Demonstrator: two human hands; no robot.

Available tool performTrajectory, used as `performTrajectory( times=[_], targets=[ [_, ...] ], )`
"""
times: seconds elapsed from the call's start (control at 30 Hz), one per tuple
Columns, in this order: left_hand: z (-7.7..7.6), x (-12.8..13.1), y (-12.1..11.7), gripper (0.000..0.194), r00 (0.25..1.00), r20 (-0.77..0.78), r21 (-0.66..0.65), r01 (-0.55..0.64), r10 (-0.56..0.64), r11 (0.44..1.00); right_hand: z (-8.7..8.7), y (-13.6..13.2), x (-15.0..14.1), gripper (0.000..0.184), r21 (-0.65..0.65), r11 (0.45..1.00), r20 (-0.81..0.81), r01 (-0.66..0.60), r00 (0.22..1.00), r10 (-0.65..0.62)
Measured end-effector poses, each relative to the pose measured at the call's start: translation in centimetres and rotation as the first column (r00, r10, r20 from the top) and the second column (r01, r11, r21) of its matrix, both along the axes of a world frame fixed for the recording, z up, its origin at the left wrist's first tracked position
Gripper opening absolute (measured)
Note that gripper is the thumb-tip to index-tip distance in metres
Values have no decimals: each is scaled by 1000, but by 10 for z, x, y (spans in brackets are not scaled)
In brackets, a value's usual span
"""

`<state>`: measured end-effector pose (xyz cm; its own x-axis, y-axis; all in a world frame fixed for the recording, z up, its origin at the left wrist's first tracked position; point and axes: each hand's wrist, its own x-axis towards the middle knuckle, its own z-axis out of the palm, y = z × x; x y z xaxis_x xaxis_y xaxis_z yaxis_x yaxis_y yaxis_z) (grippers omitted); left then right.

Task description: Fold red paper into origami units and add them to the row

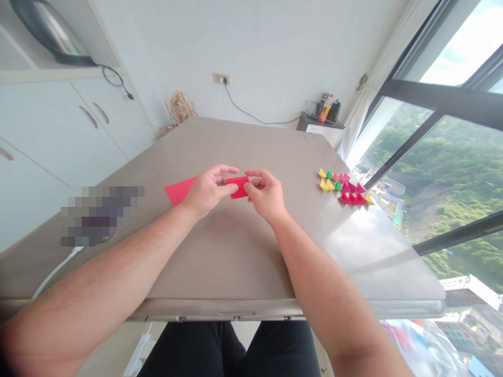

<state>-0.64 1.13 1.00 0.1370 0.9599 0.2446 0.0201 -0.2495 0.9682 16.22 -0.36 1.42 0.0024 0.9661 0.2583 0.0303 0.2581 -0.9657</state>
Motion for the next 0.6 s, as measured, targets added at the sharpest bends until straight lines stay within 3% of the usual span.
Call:
performTrajectory(
  times=[0.1, 0.23, 0.37, 0.6],
  targets=[
    [2, 2, -3, 52, 994, 105, -55, 26, -20, 998, -2, 1, -1, 29, 16, 1000, -49, 8, 999, -7],
    [4, 7, -7, 54, 995, 96, -105, 30, -20, 994, -1, -1, -3, 19, 6, 998, -54, 63, 997, -62],
    [2, 5, -5, 45, 996, 10, 23, -91, 91, 996, -1, -1, -1, 16, 35, 997, 10, 66, 998, -67],
    [-8, 0, 3, 36, 996, -23, 167, -83, 88, 982, -8, 4, 1, 20, 77, 995, 72, 57, 995, -63]
  ],
)
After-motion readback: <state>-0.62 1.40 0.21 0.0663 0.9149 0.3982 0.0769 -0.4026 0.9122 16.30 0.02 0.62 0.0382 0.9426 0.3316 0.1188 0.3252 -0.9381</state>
